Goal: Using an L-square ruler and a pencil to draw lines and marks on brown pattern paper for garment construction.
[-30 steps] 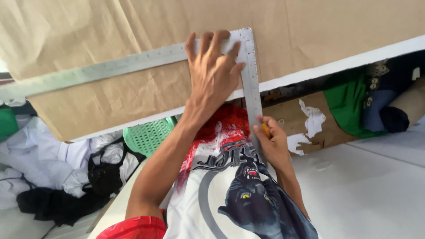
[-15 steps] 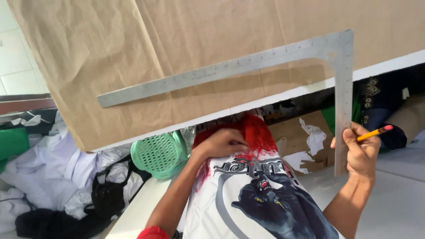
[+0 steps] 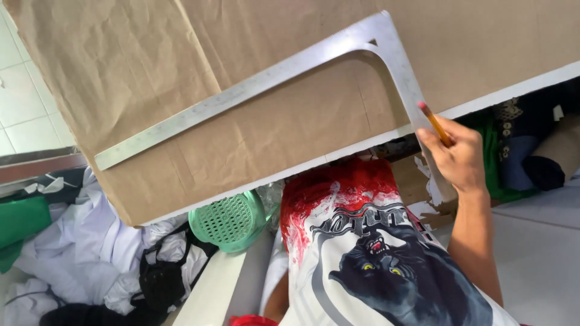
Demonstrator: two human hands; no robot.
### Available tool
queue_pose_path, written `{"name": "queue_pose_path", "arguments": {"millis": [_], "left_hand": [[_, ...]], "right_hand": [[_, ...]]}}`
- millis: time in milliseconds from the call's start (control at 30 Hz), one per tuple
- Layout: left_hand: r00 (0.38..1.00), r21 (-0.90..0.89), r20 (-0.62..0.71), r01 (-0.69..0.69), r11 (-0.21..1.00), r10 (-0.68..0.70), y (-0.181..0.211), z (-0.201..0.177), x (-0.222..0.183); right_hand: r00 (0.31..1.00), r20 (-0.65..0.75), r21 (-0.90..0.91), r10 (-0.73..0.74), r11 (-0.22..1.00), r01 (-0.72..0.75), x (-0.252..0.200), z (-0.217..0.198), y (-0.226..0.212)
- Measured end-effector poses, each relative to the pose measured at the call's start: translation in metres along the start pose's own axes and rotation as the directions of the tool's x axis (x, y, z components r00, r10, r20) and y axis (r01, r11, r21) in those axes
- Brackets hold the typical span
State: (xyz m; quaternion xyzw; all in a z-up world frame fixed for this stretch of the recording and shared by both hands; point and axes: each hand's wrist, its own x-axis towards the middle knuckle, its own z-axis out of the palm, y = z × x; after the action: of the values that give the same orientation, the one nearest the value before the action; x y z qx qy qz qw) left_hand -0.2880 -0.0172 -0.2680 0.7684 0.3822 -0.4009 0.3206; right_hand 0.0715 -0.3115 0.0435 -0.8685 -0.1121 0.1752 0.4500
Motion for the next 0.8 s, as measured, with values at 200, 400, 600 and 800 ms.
{"name": "queue_pose_path", "arguments": {"millis": [200,400,600,800], "left_hand": [[0.985,0.061,0.169,-0.052,0.997,0.041,0.001,-0.013,-0.025],[0.948,0.111,0.31,-0.107,0.988,0.068,0.015,-0.037,-0.052],[0.892,0.148,0.443,-0.166,0.975,0.085,0.066,-0.097,-0.101],[0.824,0.186,0.56,-0.227,0.956,0.086,0.145,-0.22,-0.153]], "right_hand": [[0.992,0.013,-0.241,-0.125,0.963,0.125,0.073,0.056,-0.036],[0.914,-0.095,-0.395,-0.395,0.858,0.329,0.132,0.1,-0.03],[0.902,-0.087,-0.51,-0.422,0.797,0.324,0.137,0.108,-0.037],[0.944,-0.107,-0.569,-0.312,0.798,0.199,0.11,0.101,-0.035]]}}
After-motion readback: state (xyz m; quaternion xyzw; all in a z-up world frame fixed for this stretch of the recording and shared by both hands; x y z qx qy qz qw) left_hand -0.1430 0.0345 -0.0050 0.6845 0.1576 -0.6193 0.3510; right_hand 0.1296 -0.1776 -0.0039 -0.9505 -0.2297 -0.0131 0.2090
